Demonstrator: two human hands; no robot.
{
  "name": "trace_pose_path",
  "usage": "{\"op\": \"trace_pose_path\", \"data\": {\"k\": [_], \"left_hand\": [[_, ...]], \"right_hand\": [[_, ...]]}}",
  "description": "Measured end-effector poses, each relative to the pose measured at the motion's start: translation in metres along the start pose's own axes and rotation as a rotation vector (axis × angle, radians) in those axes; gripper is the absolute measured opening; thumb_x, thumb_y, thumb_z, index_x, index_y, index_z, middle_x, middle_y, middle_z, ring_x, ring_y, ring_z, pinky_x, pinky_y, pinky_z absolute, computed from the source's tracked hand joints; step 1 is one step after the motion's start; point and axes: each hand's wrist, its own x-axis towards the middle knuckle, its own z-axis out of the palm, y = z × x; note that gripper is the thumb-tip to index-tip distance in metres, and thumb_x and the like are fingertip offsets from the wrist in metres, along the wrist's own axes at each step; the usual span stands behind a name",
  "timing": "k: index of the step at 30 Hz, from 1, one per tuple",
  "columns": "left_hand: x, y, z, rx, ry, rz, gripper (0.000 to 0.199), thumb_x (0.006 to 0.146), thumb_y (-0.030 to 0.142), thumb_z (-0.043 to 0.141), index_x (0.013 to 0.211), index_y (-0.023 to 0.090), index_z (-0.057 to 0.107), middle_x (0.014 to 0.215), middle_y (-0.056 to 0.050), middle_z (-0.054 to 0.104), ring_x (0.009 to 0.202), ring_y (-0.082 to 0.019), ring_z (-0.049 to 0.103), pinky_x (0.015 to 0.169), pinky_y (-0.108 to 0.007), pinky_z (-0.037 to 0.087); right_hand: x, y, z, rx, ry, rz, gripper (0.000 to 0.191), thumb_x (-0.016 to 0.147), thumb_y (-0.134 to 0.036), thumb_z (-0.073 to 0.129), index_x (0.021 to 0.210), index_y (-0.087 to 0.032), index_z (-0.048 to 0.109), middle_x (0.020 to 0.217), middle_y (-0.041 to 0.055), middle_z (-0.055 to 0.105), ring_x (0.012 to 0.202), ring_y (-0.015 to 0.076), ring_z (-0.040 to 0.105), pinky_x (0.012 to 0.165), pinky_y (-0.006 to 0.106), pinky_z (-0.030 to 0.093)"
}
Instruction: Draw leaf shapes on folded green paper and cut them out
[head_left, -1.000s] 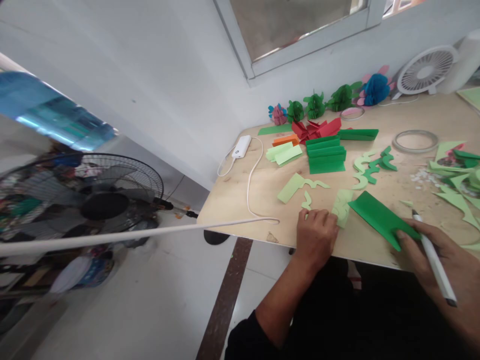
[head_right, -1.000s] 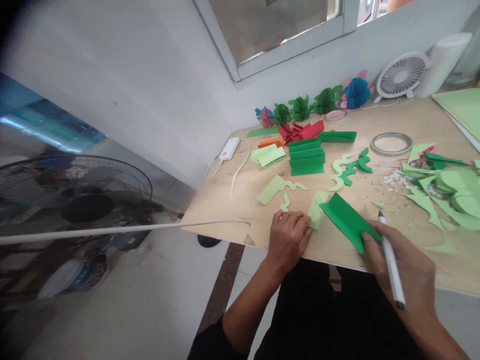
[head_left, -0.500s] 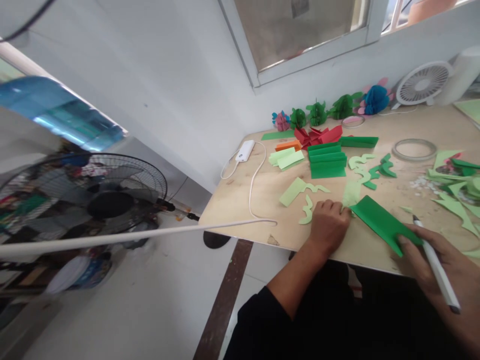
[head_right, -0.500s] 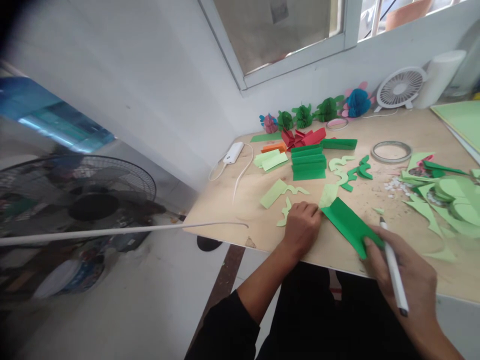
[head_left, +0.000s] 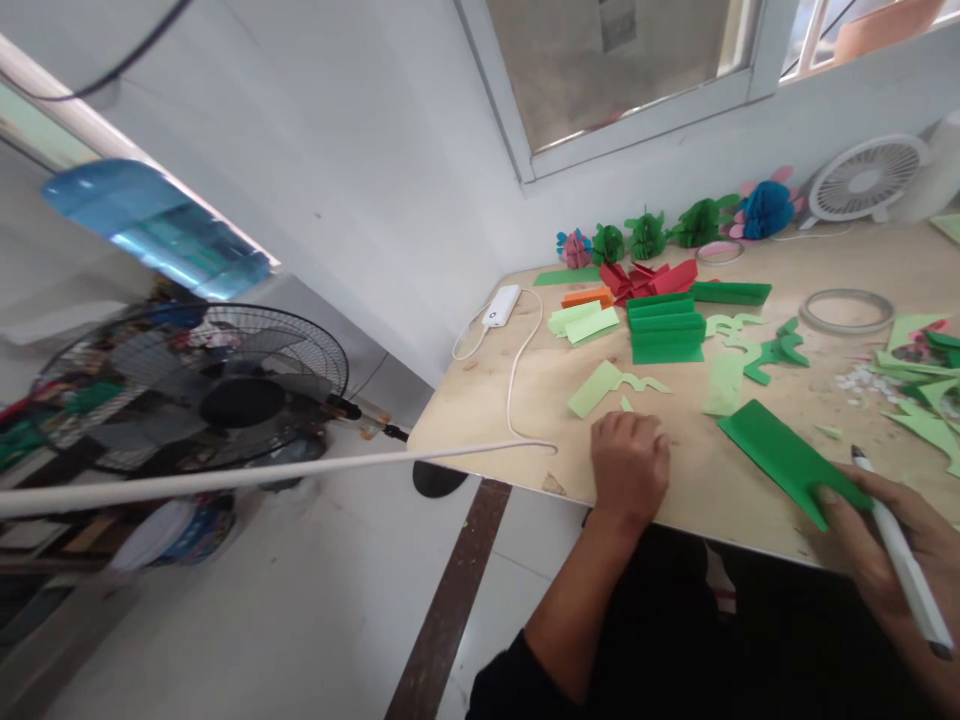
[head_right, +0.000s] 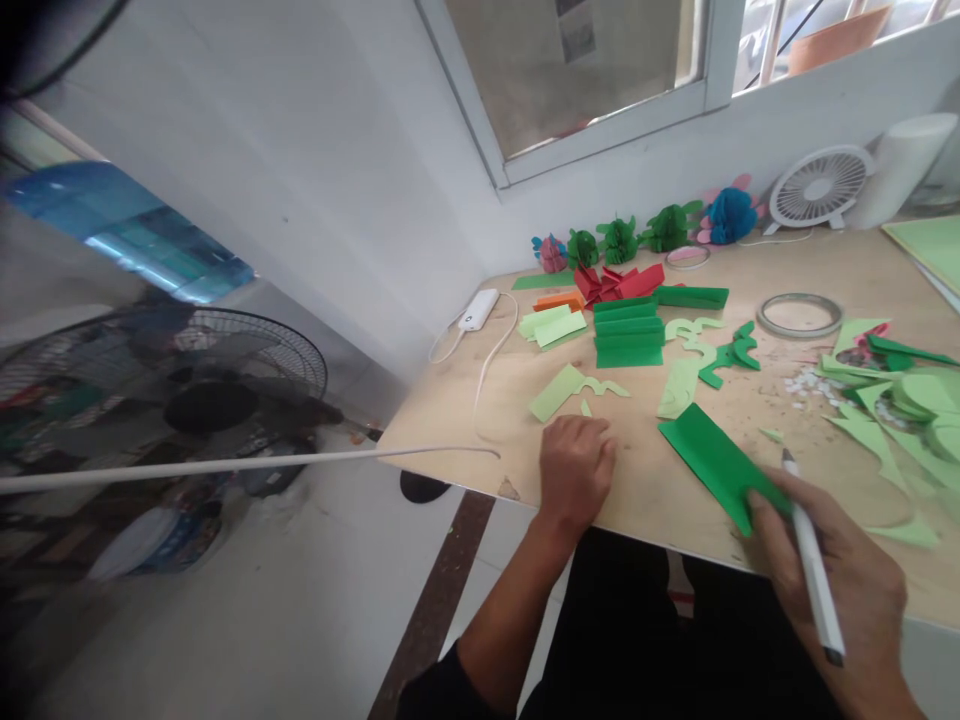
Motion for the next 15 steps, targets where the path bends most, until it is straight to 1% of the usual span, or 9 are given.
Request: {"op": "trace_pose_path", "data": {"k": [2,5,9,12,15], "left_hand": [[-0.014,-0.014,-0.009,0.011,0.015,-0.13,0.021,0.088,0.029,0.066,0.107,0.021,0.065,0.103,-0.008,0.067,0.102,-0.026,0.056,0.09,-0.041,0.043],[-0.023,-0.027,-0.015,0.008,-0.009,-0.232,0.023,0.081,0.033,0.074,0.099,0.022,0.065,0.101,-0.006,0.066,0.1,-0.027,0.056,0.087,-0.042,0.044],[-0.023,-0.03,-0.014,-0.027,-0.054,-0.282,0.019,0.079,0.028,0.077,0.093,0.024,0.064,0.099,-0.004,0.065,0.1,-0.026,0.056,0.088,-0.04,0.044],[-0.02,-0.029,-0.014,-0.06,-0.076,-0.309,0.015,0.079,0.023,0.076,0.086,0.025,0.063,0.096,-0.004,0.065,0.1,-0.026,0.056,0.088,-0.04,0.043],[-0.021,-0.028,-0.015,-0.098,-0.082,-0.33,0.016,0.078,0.021,0.076,0.082,0.024,0.061,0.094,-0.003,0.065,0.1,-0.026,0.056,0.089,-0.04,0.042]], "right_hand": [[0.0,-0.002,0.001,-0.019,0.0,0.051,0.043,0.076,-0.067,0.051,0.093,-0.032,0.069,0.067,0.0009,0.068,0.058,0.0279,0.065,0.052,0.039,0.044],[0.001,-0.007,-0.001,-0.029,-0.015,0.096,0.047,0.073,-0.071,0.049,0.092,-0.032,0.069,0.074,0.0023,0.07,0.064,0.0299,0.067,0.055,0.041,0.045],[0.002,-0.009,-0.002,-0.039,-0.029,0.106,0.049,0.072,-0.071,0.048,0.092,-0.031,0.07,0.072,0.0029,0.069,0.062,0.0298,0.066,0.056,0.042,0.045],[0.0,-0.004,0.0,-0.052,-0.006,0.078,0.047,0.073,-0.069,0.049,0.092,-0.031,0.07,0.069,0.0017,0.068,0.059,0.0278,0.065,0.054,0.039,0.044],[0.0,0.001,0.002,-0.05,0.01,0.058,0.044,0.073,-0.067,0.052,0.092,-0.032,0.07,0.069,0.0008,0.068,0.06,0.0267,0.064,0.053,0.037,0.044]]}}
